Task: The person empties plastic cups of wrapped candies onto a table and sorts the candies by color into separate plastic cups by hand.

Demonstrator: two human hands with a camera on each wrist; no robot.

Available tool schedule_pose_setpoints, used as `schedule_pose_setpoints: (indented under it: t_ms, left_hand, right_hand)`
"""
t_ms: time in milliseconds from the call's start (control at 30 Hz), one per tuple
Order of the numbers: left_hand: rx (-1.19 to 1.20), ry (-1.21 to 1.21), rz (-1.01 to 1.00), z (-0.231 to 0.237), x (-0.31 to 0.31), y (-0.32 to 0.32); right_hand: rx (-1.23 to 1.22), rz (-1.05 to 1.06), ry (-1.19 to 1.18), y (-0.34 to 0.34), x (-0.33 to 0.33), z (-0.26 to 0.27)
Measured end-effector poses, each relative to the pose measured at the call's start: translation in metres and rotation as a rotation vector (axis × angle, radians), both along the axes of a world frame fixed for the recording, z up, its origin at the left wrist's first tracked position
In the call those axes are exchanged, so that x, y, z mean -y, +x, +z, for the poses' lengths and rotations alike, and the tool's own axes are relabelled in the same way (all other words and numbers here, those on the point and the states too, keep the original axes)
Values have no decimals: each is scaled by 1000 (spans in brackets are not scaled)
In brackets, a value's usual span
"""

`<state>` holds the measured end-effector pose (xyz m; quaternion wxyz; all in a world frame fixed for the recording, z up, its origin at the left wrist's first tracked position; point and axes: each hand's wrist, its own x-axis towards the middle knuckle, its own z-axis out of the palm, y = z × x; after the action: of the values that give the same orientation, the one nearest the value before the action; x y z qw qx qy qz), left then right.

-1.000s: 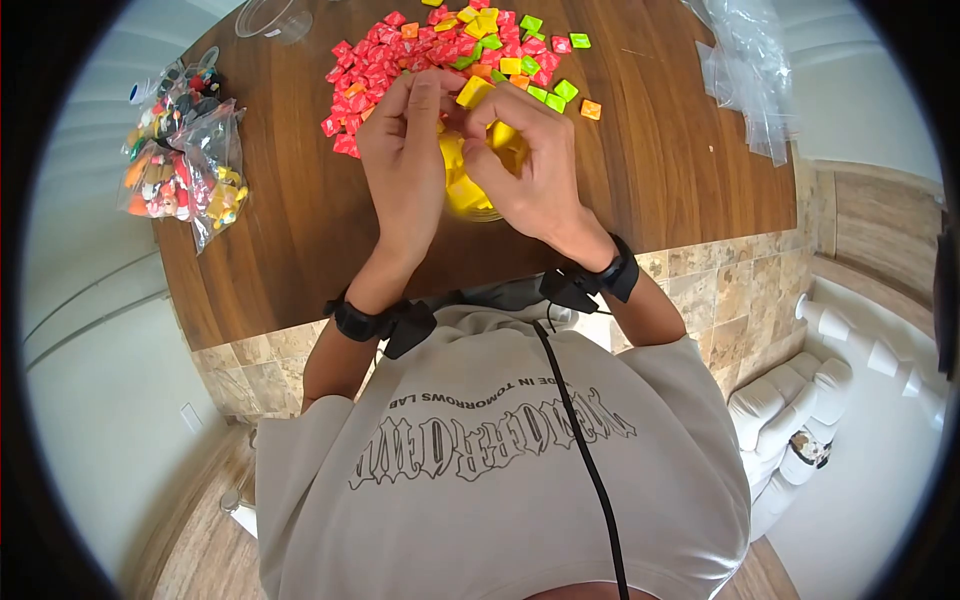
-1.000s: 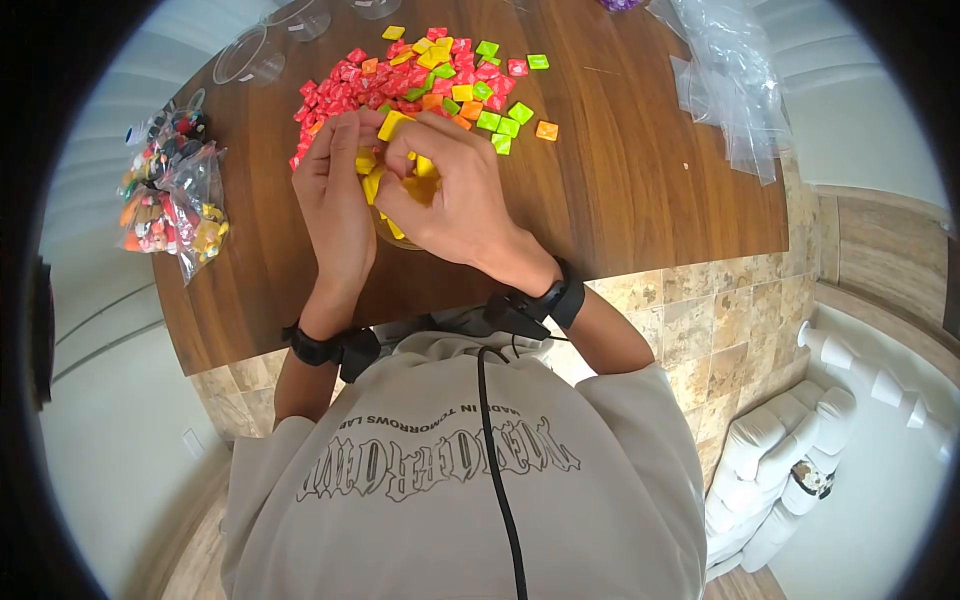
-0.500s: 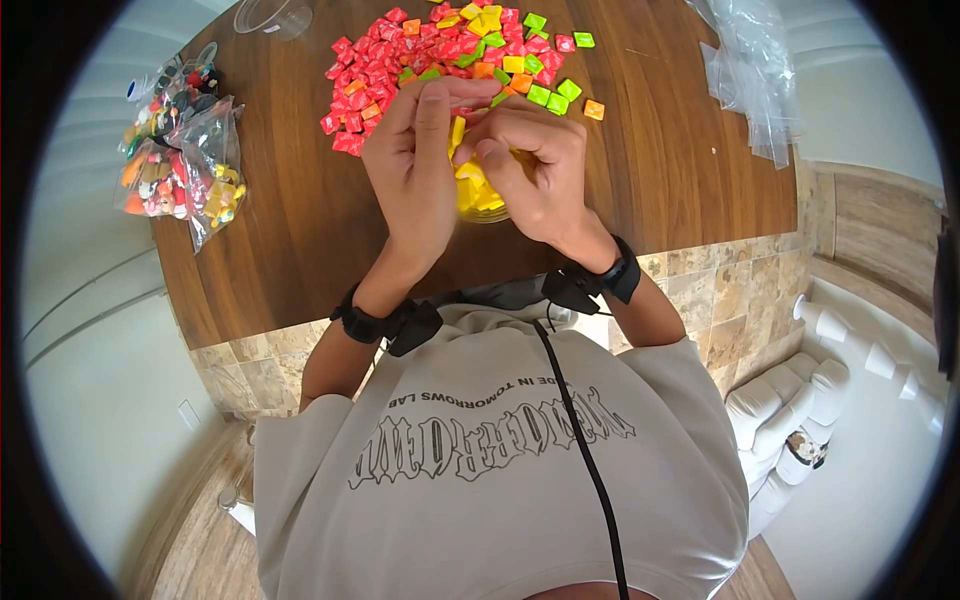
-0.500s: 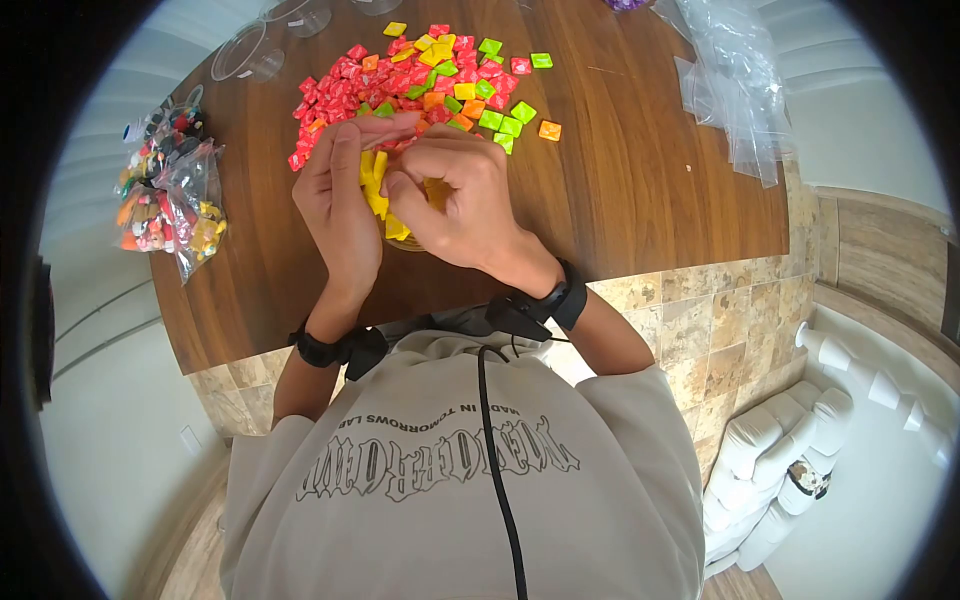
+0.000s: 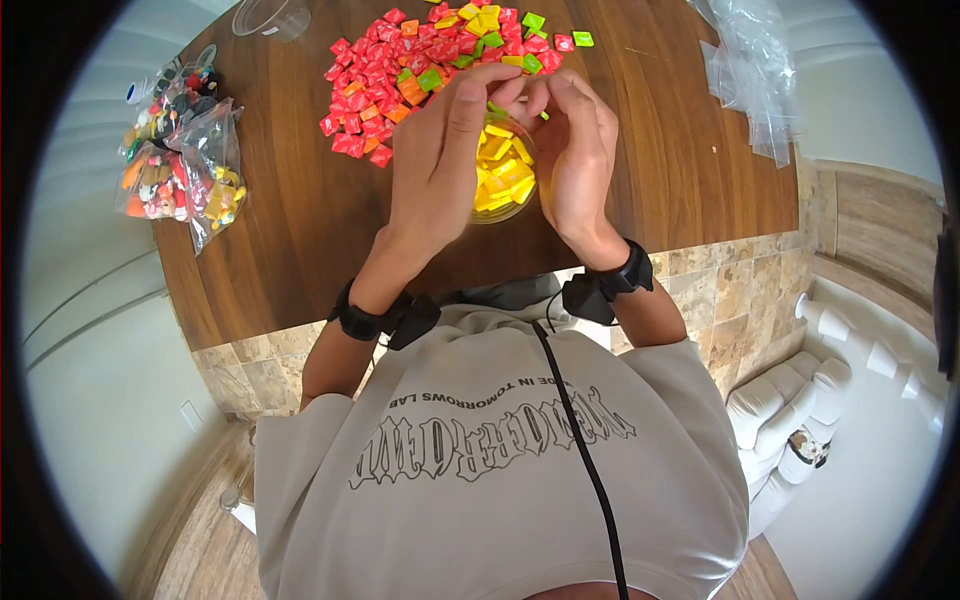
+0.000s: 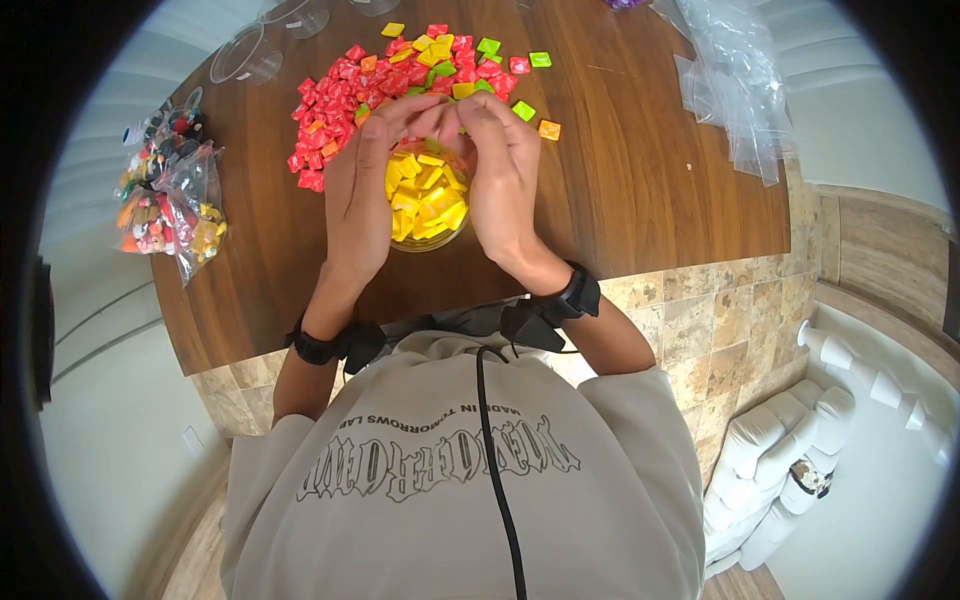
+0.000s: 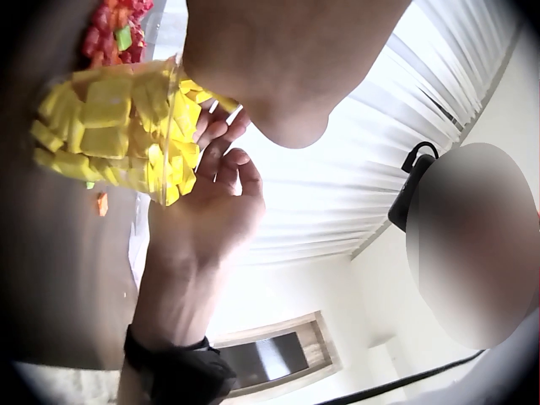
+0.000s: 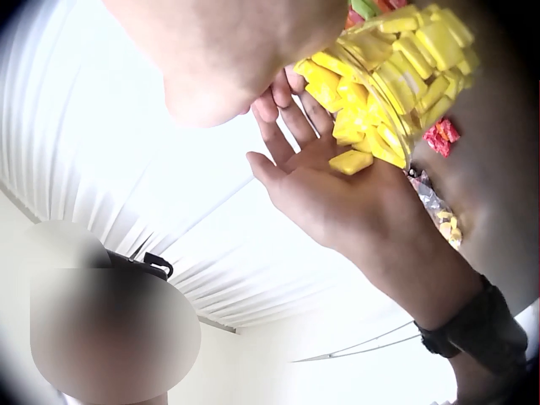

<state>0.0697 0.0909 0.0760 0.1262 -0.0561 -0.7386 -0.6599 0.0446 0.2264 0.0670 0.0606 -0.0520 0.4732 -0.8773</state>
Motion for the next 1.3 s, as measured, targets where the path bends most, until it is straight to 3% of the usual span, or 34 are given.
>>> schedule_pose_setpoints:
  t_ms: [100,167,300,400,467,500,567,633,767,800,867,900,967,1000,1067,1300]
  left_hand:
    - [-48,-171,9,2,-2,-1]
    - [-137,-610,68,-7,2,-5]
    - [98,-627,-123,-1,8,-2]
    - [128,-430,-110,-2,9,-5]
    - [105,60,-122,-8,13,-8]
    - [108,60,-124,-8,14,-8]
    - [242,287,-97,-4,15,-9]
    - [201,272,-65,1,12,-6]
    - [172,239,-5,-3,7,-4]
    - [171,239,-6,-5,8,-2]
    - [61,-195,-31,-7,12,3]
    - [62,-195,-30,-5,12,4]
    - [-243,-757,-39,0,11,6]
    - [-242,-756,-39,1,10,7]
    - [-270,-972,-138,3,8,9]
    - [-304,-885,-94,-11,4,3]
  right_hand:
    - [-49,-49,21,1,4,1]
    - [-120,-54,110,2,2,-4]
    - [-261,-126,363,6,-5,-9]
    - [-320,-141,566,13,-8,-5]
    - [-357,-133,569,11,-8,-12]
    - [-394,-118,570,12,-7,-15]
    - [-381,-75,584,13,-3,-12]
    - [-585,-82,792,11,0,-9]
    - [-643,-126,847,16,5,-3]
    - [-530,-110,753,16,4,-7]
    - [-274,-108,539,13,0,-9]
    - [-130,-120,419,9,-4,-10]
    - [-116,-105,363,1,-13,-16]
    - [-76,-108,318,1,-14,-15]
    - [-56,-77,293,2,-16,-13]
    - [-32,47,293,18,-1,-15]
